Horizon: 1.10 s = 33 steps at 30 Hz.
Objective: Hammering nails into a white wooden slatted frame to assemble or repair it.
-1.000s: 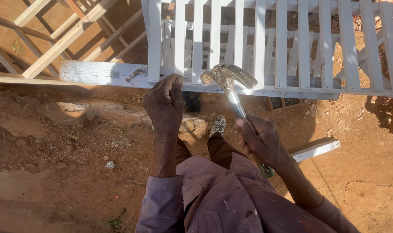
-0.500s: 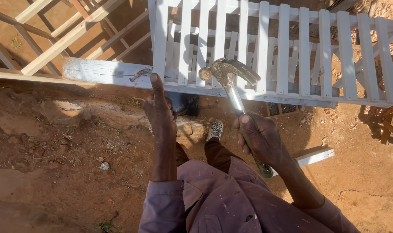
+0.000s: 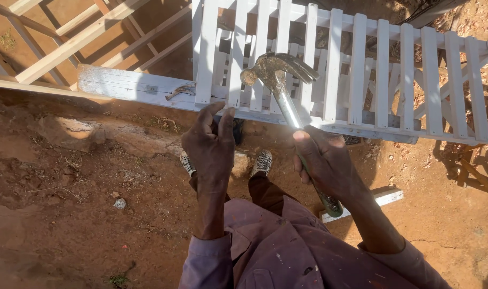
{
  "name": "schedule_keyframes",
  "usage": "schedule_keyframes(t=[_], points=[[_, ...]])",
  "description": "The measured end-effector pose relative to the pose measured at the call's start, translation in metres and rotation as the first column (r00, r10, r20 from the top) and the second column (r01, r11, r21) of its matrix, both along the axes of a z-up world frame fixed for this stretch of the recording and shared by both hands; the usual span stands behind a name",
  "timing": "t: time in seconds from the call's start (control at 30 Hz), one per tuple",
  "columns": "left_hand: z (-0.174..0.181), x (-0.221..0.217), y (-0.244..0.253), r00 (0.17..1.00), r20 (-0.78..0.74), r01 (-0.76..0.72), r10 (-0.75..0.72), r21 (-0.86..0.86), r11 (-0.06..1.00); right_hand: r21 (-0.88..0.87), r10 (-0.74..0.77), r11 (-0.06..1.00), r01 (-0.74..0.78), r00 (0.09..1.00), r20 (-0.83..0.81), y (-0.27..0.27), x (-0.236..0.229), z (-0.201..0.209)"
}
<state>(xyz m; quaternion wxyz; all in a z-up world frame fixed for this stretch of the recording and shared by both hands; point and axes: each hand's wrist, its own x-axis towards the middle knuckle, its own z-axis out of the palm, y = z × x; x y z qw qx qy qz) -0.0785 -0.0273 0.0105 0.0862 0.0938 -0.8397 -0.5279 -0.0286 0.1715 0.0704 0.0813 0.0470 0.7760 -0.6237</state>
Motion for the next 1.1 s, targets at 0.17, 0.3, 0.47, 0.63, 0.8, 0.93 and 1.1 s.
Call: schedule_keyframes(t=[0.17, 0.3, 0.47, 0.63, 0.8, 0.93, 1.1], points=[[-0.021, -0.009, 0.004, 0.991, -0.102, 0.1, -0.085, 0.152, 0.983, -0.053, 0.012, 0.999, -0.011, 1.0, 0.02, -0.001, 0.003, -0.007], [-0.035, -0.014, 0.005, 0.968, -0.241, 0.128, -0.075, 0.211, 0.969, -0.054, 0.046, 0.998, -0.046, 0.999, 0.011, -0.001, 0.006, -0.001], [-0.04, -0.012, 0.007, 0.96, -0.272, 0.128, -0.07, 0.201, 0.971, 0.043, 0.102, 0.994, -0.102, 0.995, 0.006, -0.002, 0.004, 0.005], [-0.019, -0.014, 0.011, 0.962, -0.264, 0.108, -0.069, 0.136, 0.985, 0.191, 0.173, 0.965, -0.178, 0.984, 0.045, 0.001, -0.007, 0.005], [-0.045, -0.015, 0.003, 0.938, -0.336, 0.144, -0.086, 0.152, 0.978, 0.175, 0.138, 0.975, -0.136, 0.99, -0.001, -0.002, -0.004, 0.023], [-0.044, -0.017, 0.002, 0.939, -0.332, 0.144, -0.09, 0.144, 0.979, 0.201, 0.109, 0.975, -0.098, 0.993, -0.042, 0.0, -0.004, 0.016], [-0.035, -0.009, 0.004, 0.942, -0.319, 0.152, -0.103, 0.131, 0.98, 0.249, 0.133, 0.958, -0.145, 0.989, 0.065, 0.011, 0.004, 0.015]])
